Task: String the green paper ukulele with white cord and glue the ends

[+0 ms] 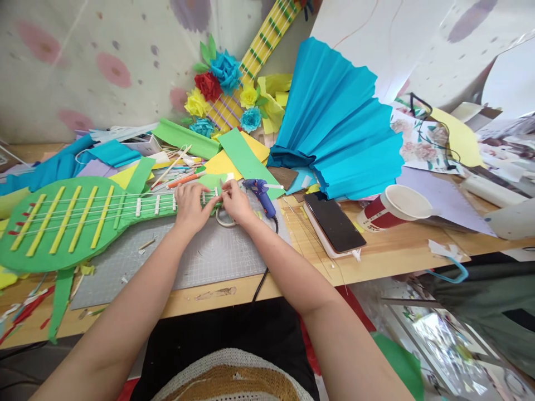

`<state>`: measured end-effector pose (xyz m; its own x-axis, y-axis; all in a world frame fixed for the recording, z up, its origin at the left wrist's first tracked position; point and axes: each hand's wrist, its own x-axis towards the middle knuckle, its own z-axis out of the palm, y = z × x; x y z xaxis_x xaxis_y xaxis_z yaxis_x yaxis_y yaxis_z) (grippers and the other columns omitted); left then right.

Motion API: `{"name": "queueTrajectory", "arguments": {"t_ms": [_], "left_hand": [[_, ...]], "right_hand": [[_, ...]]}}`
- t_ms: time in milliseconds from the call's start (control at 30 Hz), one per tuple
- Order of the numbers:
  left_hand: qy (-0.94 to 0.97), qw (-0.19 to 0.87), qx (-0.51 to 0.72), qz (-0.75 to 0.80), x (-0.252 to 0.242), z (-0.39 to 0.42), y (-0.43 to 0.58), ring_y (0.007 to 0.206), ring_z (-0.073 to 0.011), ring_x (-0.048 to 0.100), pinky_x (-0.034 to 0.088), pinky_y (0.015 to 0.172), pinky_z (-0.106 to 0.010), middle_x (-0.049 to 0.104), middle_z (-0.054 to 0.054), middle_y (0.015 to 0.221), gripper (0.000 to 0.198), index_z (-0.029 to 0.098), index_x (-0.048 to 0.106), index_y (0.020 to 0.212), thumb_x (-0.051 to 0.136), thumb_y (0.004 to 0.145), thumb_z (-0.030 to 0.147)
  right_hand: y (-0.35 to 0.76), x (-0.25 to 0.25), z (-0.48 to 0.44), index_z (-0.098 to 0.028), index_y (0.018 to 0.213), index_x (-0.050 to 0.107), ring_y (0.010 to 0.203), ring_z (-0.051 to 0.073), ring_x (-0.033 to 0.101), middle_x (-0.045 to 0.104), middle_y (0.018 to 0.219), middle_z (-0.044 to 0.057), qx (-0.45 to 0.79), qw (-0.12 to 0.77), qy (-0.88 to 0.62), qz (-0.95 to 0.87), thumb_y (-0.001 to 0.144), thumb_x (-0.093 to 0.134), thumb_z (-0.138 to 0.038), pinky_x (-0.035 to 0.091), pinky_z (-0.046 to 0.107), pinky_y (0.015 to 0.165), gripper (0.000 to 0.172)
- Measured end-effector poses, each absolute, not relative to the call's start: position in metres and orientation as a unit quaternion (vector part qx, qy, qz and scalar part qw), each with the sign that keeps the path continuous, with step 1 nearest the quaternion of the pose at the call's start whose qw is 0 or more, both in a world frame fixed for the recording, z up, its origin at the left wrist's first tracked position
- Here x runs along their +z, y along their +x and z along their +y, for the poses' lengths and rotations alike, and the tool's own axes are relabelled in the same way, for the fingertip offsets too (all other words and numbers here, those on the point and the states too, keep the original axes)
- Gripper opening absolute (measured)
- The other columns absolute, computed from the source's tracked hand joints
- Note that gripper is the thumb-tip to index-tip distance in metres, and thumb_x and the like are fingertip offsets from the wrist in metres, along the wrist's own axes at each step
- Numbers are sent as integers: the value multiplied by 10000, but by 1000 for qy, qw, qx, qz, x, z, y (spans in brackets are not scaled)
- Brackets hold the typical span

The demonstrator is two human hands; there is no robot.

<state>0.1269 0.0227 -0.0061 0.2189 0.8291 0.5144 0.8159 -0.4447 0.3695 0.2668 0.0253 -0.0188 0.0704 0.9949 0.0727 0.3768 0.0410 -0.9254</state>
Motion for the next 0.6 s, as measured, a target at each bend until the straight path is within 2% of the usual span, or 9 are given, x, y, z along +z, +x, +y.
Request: {"name": "queueTrajectory", "arguments": {"t_ms": [67, 167, 267, 367, 433, 500, 600], "left_hand": [[791, 8, 346, 504, 2, 22, 119, 1183, -294, 463, 239, 1091, -496, 579, -119, 1180, 421, 199, 532, 1125, 609, 785, 437], [820, 27, 294, 491, 10, 26, 105, 1263, -309, 424, 259, 1086, -481, 522, -134, 1318, 650, 204, 470, 1232, 717, 681, 445], [829, 42, 220, 512, 14, 34, 92, 1271, -333, 434, 271, 1085, -483, 516, -146, 1344, 781, 188, 447, 1277, 784, 597, 369], [827, 58, 174, 531, 18, 41, 87, 1240, -336, 478, 338, 1046, -466, 565, -142, 1295, 782, 171, 434, 1302, 767, 609, 314], [824, 77, 162, 537, 23, 43, 86, 1203, -328, 516, 397, 995, -443, 599, -136, 1251, 757, 169, 428, 1308, 745, 629, 279], [817, 84, 167, 545, 29, 45, 85, 1186, -326, 532, 418, 972, -430, 607, -139, 1238, 732, 176, 440, 1293, 739, 629, 251], [809, 71, 174, 556, 35, 47, 79, 1173, -342, 536, 416, 964, -442, 607, -148, 1233, 688, 175, 470, 1251, 741, 622, 248]], "right_hand": [[270, -13, 23, -230, 942, 412, 622, 97, 568, 630, 868, -20, 362, 431, -588, -581, 811, 423, -169, 470, 257, 661, 145], [277, 2, 15, -211, 1030, 423, 673, 94, 585, 610, 1088, 40, 302, 403, -609, -612, 806, 427, -152, 481, 274, 718, 232], [280, 21, 3, -182, 1089, 439, 817, 158, 616, 603, 1120, 88, 195, 281, -644, -684, 814, 470, -181, 472, 313, 778, 277], [276, 32, -8, -132, 1133, 447, 965, 261, 614, 606, 1124, 161, 123, 108, -668, -726, 827, 522, -253, 474, 351, 777, 338], [271, 32, -12, -105, 1160, 444, 988, 299, 618, 610, 1118, 193, 101, 37, -676, -729, 825, 556, -325, 481, 362, 774, 416], [266, 29, -13, -93, 1175, 443, 989, 308, 625, 623, 1099, 203, 88, 11, -682, -726, 833, 551, -388, 487, 360, 780, 465], [264, 28, -9, -74, 1193, 441, 971, 292, 640, 641, 1070, 208, 83, -3, -691, -718, 852, 509, -344, 492, 347, 781, 441]]}}
